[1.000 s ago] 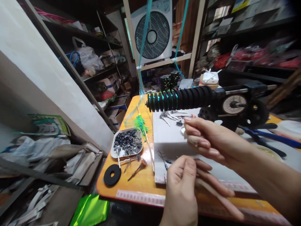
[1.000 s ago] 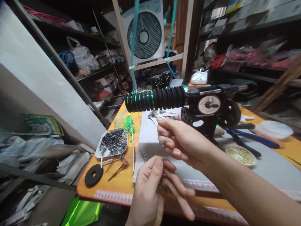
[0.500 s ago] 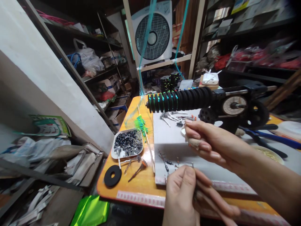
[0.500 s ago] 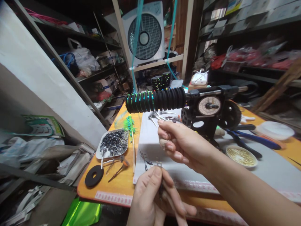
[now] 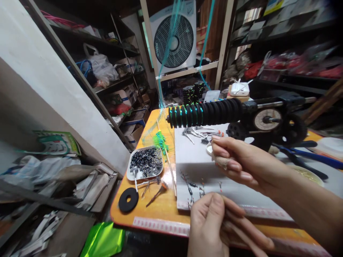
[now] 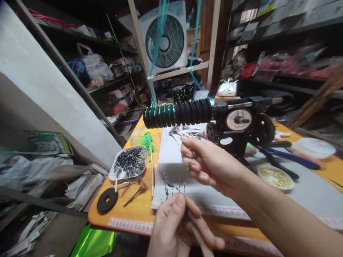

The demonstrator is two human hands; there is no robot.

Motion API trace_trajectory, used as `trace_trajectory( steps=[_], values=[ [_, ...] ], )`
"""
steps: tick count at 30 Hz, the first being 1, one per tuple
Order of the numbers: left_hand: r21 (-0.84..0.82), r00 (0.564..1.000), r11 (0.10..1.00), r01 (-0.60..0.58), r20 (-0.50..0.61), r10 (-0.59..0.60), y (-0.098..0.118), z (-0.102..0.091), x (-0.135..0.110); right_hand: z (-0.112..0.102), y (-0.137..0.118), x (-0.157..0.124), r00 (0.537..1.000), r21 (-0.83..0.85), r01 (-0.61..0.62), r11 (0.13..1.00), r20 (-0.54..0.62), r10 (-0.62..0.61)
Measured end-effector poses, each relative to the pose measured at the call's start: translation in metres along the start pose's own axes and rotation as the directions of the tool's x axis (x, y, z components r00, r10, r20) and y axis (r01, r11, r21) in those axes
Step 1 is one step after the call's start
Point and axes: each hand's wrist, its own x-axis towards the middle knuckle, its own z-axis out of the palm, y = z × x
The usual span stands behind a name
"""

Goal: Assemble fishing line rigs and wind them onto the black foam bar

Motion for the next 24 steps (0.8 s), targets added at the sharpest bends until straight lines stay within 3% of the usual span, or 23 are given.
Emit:
trace_trajectory(
  steps=[6, 9, 12, 19, 24],
  values=[
    [0.041, 0.996, 0.996, 0.080, 0.036, -0.082, 0.017, 0.008, -0.008, -0.002, 0.002, 0.001, 0.999, -0.033, 0.035, 0.999, 0.007, -0.034],
    [0.110, 0.999, 0.994, -0.019, -0.045, 0.024, 0.020, 0.012, -0.010, -0.002, -0.004, -0.003, 0.993, -0.126, 0.121, 0.985, 0.018, -0.119],
    [0.311, 0.980, 0.940, -0.139, -0.093, 0.176, 0.030, 0.021, -0.009, -0.003, -0.017, -0.012, 0.975, -0.252, 0.220, 0.942, 0.044, -0.216],
    [0.638, 0.929, 0.699, -0.323, 0.074, 0.362, 0.064, 0.049, 0.023, -0.008, -0.044, -0.024, 0.955, -0.456, 0.297, 0.839, 0.135, -0.265],
    [0.592, 0.916, 0.716, -0.370, 0.105, 0.387, 0.076, 0.060, 0.044, -0.007, -0.049, -0.024, 0.954, -0.491, 0.301, 0.818, 0.146, -0.264]
  ],
)
